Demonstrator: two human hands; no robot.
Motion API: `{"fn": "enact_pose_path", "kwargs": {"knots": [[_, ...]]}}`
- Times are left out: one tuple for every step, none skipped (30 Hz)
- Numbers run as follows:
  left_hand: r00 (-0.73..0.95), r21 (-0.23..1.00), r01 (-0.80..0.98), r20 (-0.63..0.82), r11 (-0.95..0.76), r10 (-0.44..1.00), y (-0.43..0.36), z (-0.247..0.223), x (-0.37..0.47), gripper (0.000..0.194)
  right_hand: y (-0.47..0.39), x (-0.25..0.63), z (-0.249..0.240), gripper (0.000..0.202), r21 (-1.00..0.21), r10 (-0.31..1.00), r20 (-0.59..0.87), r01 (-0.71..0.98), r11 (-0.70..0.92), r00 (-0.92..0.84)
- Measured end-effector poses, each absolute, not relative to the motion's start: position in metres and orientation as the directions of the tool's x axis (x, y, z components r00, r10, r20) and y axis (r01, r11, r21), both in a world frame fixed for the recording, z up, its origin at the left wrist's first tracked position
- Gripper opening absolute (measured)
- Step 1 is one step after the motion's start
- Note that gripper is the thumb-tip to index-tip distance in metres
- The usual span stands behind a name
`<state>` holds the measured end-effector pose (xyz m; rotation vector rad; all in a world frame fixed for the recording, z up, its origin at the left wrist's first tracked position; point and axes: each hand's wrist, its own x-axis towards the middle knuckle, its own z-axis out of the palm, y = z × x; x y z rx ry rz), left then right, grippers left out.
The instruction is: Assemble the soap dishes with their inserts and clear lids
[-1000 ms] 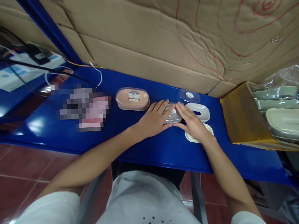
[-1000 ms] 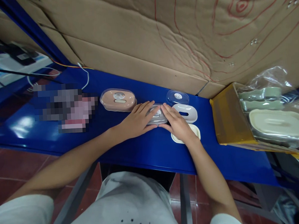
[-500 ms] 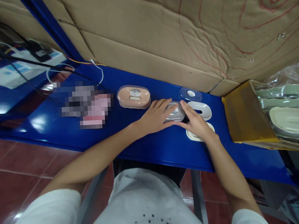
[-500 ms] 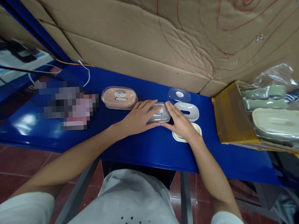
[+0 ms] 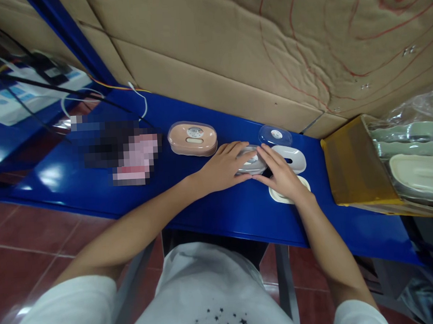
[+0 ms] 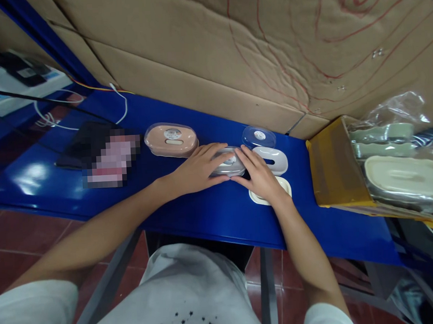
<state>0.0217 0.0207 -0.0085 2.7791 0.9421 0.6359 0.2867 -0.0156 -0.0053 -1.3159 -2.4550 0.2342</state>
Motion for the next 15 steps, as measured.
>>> {"fn": "enact_pose_path", "kwargs": {"knots": [[0.717, 0.267, 0.544, 0.345, -0.796, 0.605, 0.0213, -0.0094, 0.0207, 0.065, -0.0153, 0.2869, -0.0059, 0.089, -0.297, 0.828, 0.225, 0.773, 0.561, -0.514], [0.721, 0.270, 0.538, 0.343, -0.799, 0.602, 0.0218, -0.0104, 0.0199, 0.067, -0.0150, 0.2869, -0.0065, 0.090, -0.291, 0.826, 0.228, 0.773, 0.563, -0.516], [0.727, 0.269, 0.532, 0.340, -0.802, 0.597, 0.0221, -0.0115, 0.0195, 0.069, -0.0148, 0.2869, -0.0070, 0.091, -0.285, 0.825, 0.229, 0.775, 0.564, -0.517], [0.734, 0.264, 0.529, 0.335, -0.807, 0.591, 0.0222, -0.0125, 0.0194, 0.071, -0.0147, 0.2867, -0.0074, 0.092, -0.279, 0.825, 0.229, 0.777, 0.564, -0.517], [0.740, 0.253, 0.528, 0.331, -0.810, 0.586, 0.0222, -0.0134, 0.0195, 0.073, -0.0146, 0.2864, -0.0078, 0.092, -0.272, 0.826, 0.227, 0.781, 0.563, -0.516], [0.745, 0.239, 0.530, 0.327, -0.814, 0.581, 0.0220, -0.0142, 0.0198, 0.074, -0.0145, 0.2860, -0.0081, 0.092, -0.265, 0.827, 0.224, 0.785, 0.560, -0.515], [0.748, 0.223, 0.535, 0.323, -0.815, 0.580, 0.0218, -0.0147, 0.0203, 0.075, -0.0145, 0.2856, -0.0084, 0.092, -0.259, 0.829, 0.221, 0.788, 0.558, -0.514], [0.749, 0.208, 0.541, 0.320, -0.815, 0.580, 0.0214, -0.0149, 0.0207, 0.075, -0.0145, 0.2851, -0.0087, 0.092, -0.254, 0.830, 0.219, 0.791, 0.556, -0.513], [0.748, 0.194, 0.549, 0.320, -0.813, 0.582, 0.0209, -0.0149, 0.0211, 0.076, -0.0144, 0.2847, -0.0090, 0.092, -0.250, 0.830, 0.216, 0.793, 0.556, -0.514], [0.746, 0.182, 0.556, 0.320, -0.811, 0.584, 0.0205, -0.0147, 0.0214, 0.076, -0.0143, 0.2843, -0.0093, 0.093, -0.246, 0.829, 0.212, 0.793, 0.557, -0.517], [0.744, 0.169, 0.563, 0.323, -0.809, 0.585, 0.0200, -0.0142, 0.0216, 0.075, -0.0143, 0.2840, -0.0096, 0.093, -0.240, 0.827, 0.208, 0.792, 0.561, -0.522], [0.742, 0.154, 0.570, 0.326, -0.807, 0.586, 0.0195, -0.0135, 0.0217, 0.074, -0.0142, 0.2837, -0.0097, 0.094, -0.234, 0.824, 0.203, 0.791, 0.566, -0.529], [0.740, 0.141, 0.575, 0.329, -0.806, 0.586, 0.0191, -0.0125, 0.0217, 0.073, -0.0142, 0.2837, -0.0094, 0.093, -0.227, 0.821, 0.198, 0.789, 0.570, -0.536], [0.738, 0.130, 0.581, 0.333, -0.803, 0.587, 0.0188, -0.0113, 0.0216, 0.071, -0.0140, 0.2840, -0.0086, 0.091, -0.220, 0.819, 0.192, 0.790, 0.572, -0.540], [0.734, 0.123, 0.587, 0.337, -0.800, 0.590, 0.0187, -0.0099, 0.0214, 0.067, -0.0139, 0.2849, -0.0071, 0.088, -0.216, 0.821, 0.189, 0.793, 0.570, -0.538]]}}
